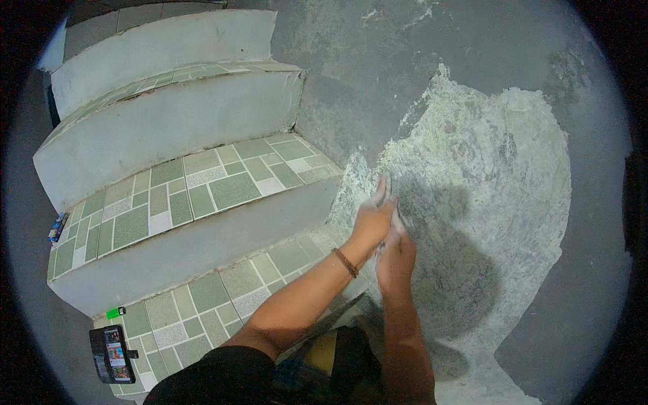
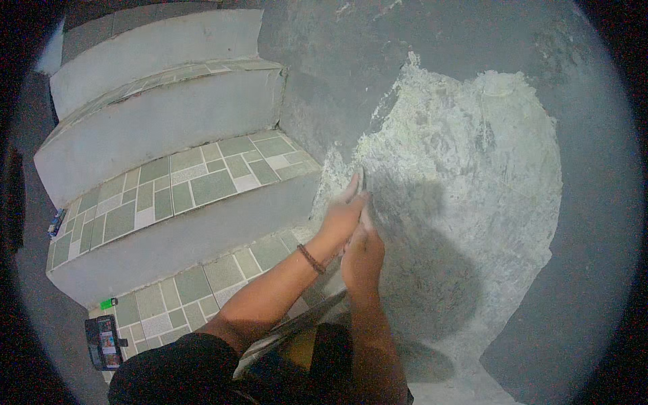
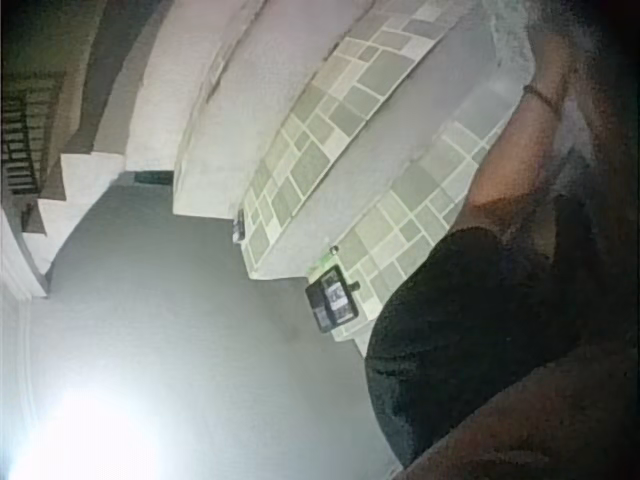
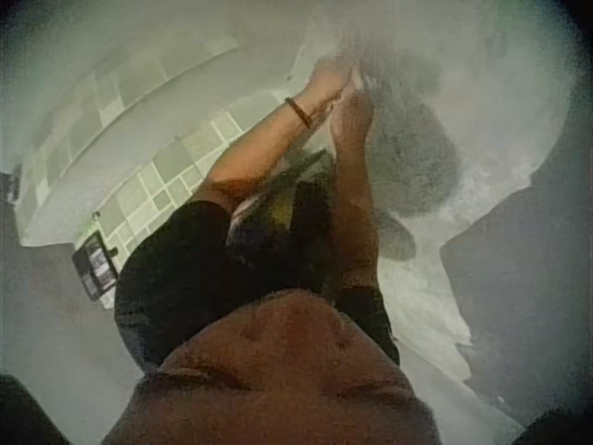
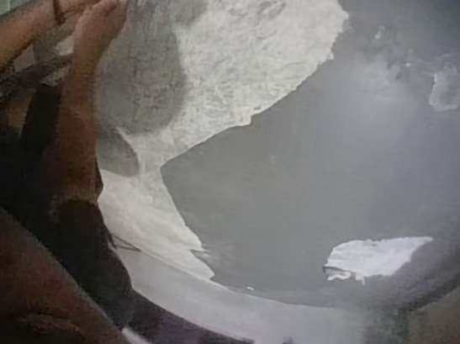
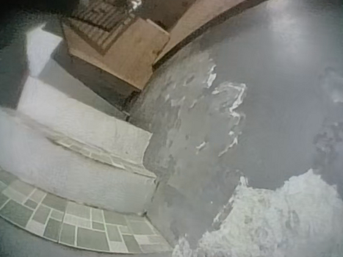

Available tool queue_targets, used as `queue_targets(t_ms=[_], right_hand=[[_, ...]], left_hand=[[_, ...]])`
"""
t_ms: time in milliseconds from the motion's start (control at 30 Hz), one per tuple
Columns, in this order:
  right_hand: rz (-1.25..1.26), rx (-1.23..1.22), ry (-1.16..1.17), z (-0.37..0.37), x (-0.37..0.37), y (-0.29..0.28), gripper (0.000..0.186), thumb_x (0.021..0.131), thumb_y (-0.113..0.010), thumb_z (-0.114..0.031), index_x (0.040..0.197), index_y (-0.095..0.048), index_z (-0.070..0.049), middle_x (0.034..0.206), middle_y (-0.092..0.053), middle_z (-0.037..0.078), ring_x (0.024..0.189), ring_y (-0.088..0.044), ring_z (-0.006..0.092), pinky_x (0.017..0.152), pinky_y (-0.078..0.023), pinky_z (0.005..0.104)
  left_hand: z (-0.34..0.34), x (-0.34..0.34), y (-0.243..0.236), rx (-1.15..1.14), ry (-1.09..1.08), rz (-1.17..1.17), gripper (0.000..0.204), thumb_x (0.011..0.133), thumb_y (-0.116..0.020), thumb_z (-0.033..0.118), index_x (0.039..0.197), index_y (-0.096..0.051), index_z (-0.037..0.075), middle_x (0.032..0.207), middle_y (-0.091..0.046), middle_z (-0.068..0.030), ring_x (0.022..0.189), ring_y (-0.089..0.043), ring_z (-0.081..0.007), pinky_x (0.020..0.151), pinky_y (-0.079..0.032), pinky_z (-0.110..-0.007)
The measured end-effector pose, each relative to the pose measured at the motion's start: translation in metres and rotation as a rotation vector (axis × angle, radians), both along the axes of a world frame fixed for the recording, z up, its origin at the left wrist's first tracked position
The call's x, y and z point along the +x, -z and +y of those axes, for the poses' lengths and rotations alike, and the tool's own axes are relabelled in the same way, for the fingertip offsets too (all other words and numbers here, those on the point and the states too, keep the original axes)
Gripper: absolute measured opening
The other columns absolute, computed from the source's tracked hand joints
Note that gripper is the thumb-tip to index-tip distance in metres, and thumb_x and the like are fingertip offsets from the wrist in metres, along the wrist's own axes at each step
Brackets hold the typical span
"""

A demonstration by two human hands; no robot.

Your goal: The person applies plaster to a wall using a trowel, smoothing the surface in broad strokes. They then use a broom to sweep debris from the tiled stairs and continue plastering the wall.

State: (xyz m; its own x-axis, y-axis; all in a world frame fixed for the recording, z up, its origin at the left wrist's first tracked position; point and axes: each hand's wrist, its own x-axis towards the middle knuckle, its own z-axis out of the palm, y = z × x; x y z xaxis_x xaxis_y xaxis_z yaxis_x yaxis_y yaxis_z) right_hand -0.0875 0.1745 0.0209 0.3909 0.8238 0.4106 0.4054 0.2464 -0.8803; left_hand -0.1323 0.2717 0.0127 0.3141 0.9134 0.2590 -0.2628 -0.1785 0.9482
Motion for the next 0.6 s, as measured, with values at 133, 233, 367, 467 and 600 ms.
queue_targets(t_ms=[133, 233, 367, 467, 600], right_hand=[[0.029, 0.000, -0.003, 0.007, -0.006, 0.002, 0.047, 0.104, -0.036, -0.016, 0.147, -0.043, 0.002, 0.098, -0.065, 0.012, 0.078, -0.058, 0.0155, 0.072, -0.048, 0.0302], [-0.011, 0.057, 0.043, 0.005, -0.010, 0.005, 0.048, 0.104, -0.038, -0.018, 0.147, -0.044, 0.001, 0.090, -0.066, 0.013, 0.074, -0.060, 0.0188, 0.071, -0.050, 0.0330], [-0.077, 0.069, -0.005, 0.003, -0.011, -0.002, 0.046, 0.102, -0.034, -0.010, 0.143, -0.047, 0.005, 0.101, -0.065, 0.008, 0.081, -0.056, 0.0106, 0.071, -0.045, 0.0259], [0.183, -0.104, 0.023, 0.006, -0.013, -0.010, 0.044, 0.102, -0.036, -0.011, 0.140, -0.050, 0.006, 0.093, -0.063, 0.005, 0.074, -0.053, 0.0089, 0.065, -0.044, 0.0264], [-0.128, -0.068, 0.041, 0.017, -0.016, -0.015, 0.052, 0.099, -0.035, -0.020, 0.146, -0.043, 0.002, 0.080, -0.063, 0.018, 0.073, -0.063, 0.0250, 0.069, -0.049, 0.0383]], left_hand=[[0.008, -0.003, 0.002, 0.475, -0.235, 0.077, 0.061, 0.100, -0.054, 0.026, 0.155, -0.033, 0.006, 0.076, -0.060, -0.0059, 0.068, -0.052, -0.0142, 0.070, -0.049, -0.030], [0.005, -0.006, -0.001, 0.125, -0.064, 0.115, 0.062, 0.101, -0.054, 0.027, 0.155, -0.032, 0.006, 0.094, -0.068, -0.0103, 0.078, -0.057, -0.0142, 0.076, -0.048, -0.027], [0.003, -0.009, -0.012, -0.062, 0.042, -0.027, 0.060, 0.101, -0.053, 0.025, 0.155, -0.033, 0.010, 0.087, -0.065, -0.0087, 0.074, -0.054, -0.0128, 0.073, -0.047, -0.028], [0.004, -0.012, -0.016, 0.025, -0.017, 0.088, 0.059, 0.099, -0.053, 0.023, 0.154, -0.035, 0.010, 0.078, -0.062, -0.0064, 0.070, -0.052, -0.0119, 0.067, -0.047, -0.028], [0.011, -0.017, -0.019, -0.016, -0.010, -0.078, 0.062, 0.098, -0.055, 0.026, 0.154, -0.035, 0.010, 0.076, -0.062, -0.0102, 0.066, -0.053, -0.0133, 0.064, -0.046, -0.029]])
